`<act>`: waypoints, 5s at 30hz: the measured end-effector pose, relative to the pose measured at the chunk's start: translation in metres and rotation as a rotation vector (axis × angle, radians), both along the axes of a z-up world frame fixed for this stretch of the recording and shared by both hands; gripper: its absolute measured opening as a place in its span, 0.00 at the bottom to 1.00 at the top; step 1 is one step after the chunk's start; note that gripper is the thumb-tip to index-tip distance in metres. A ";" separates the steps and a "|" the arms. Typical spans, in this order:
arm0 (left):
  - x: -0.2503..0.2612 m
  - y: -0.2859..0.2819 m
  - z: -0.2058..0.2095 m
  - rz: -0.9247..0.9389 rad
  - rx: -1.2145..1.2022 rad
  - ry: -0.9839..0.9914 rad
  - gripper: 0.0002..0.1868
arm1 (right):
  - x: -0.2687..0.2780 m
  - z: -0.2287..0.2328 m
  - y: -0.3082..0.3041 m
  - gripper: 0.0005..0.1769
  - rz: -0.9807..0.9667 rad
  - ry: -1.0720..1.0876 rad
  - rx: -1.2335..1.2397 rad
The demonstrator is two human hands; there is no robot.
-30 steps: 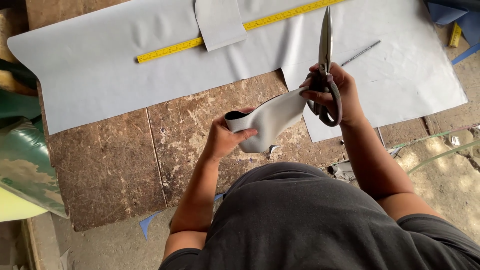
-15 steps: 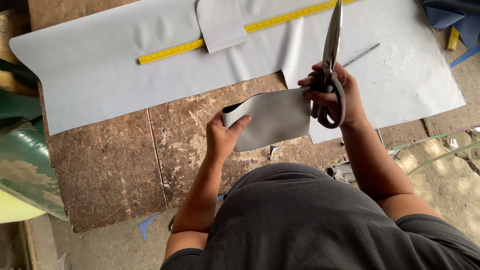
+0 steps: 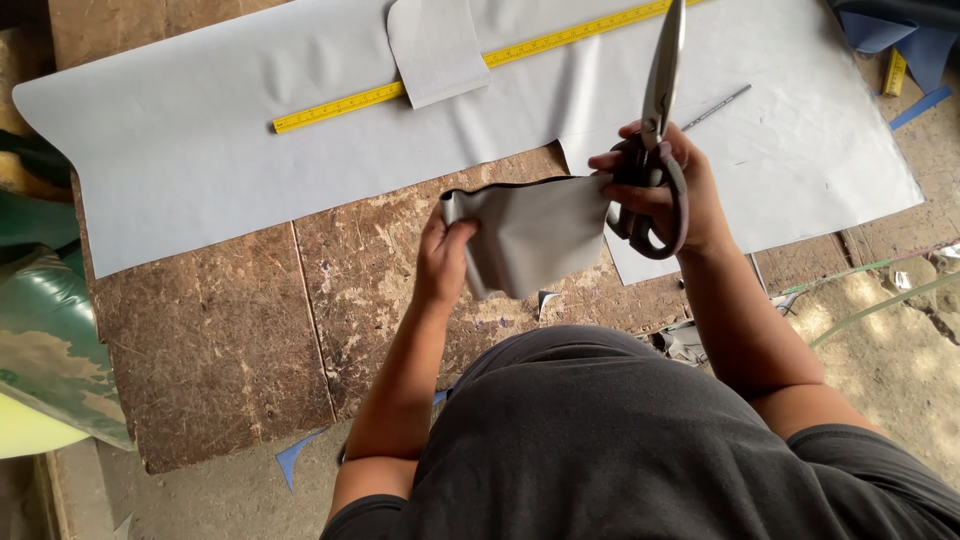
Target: The person measures and marks a large sheet of grey material on a wooden table using a yellow ruler and a pencil. They then use scissors to cut the material along the marked lines, separating smaller rectangular pieces from the main sheet.
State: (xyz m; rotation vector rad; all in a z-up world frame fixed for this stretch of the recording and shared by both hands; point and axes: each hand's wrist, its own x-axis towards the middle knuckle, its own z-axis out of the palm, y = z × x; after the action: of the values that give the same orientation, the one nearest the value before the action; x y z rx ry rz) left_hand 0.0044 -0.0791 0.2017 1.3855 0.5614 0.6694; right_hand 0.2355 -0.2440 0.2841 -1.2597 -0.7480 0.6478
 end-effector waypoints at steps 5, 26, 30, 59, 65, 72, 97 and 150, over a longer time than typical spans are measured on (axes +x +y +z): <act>0.028 -0.041 0.069 -0.009 -0.405 -0.039 0.20 | -0.018 0.009 0.005 0.35 -0.015 0.024 0.010; 0.045 -0.060 0.038 0.230 0.294 0.044 0.22 | -0.028 0.004 -0.006 0.24 -0.146 -0.094 0.113; 0.048 -0.049 0.018 0.309 0.279 0.034 0.22 | -0.041 -0.038 -0.016 0.34 -0.012 -0.024 0.184; 0.006 -0.013 0.103 0.016 0.398 0.160 0.25 | -0.042 -0.087 -0.066 0.33 0.181 -0.403 -0.154; 0.000 -0.019 0.108 -0.069 0.358 0.237 0.24 | -0.040 -0.070 -0.062 0.41 0.228 -0.439 -0.165; -0.009 -0.024 0.115 -0.118 0.356 0.288 0.25 | -0.039 -0.070 -0.075 0.41 0.209 -0.445 -0.156; 0.033 -0.015 0.070 -0.232 0.270 0.493 0.33 | -0.044 -0.045 -0.116 0.30 -0.036 -0.584 -0.327; 0.494 -0.369 -0.266 -0.041 1.412 0.226 0.05 | 0.333 -0.219 -0.382 0.32 -0.006 0.287 -0.936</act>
State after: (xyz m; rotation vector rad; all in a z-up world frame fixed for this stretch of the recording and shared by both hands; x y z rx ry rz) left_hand 0.4984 -0.4477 -0.0645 2.7987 0.1628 0.9208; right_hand 0.5680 -0.6259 0.0652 -1.9465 -0.1709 1.2174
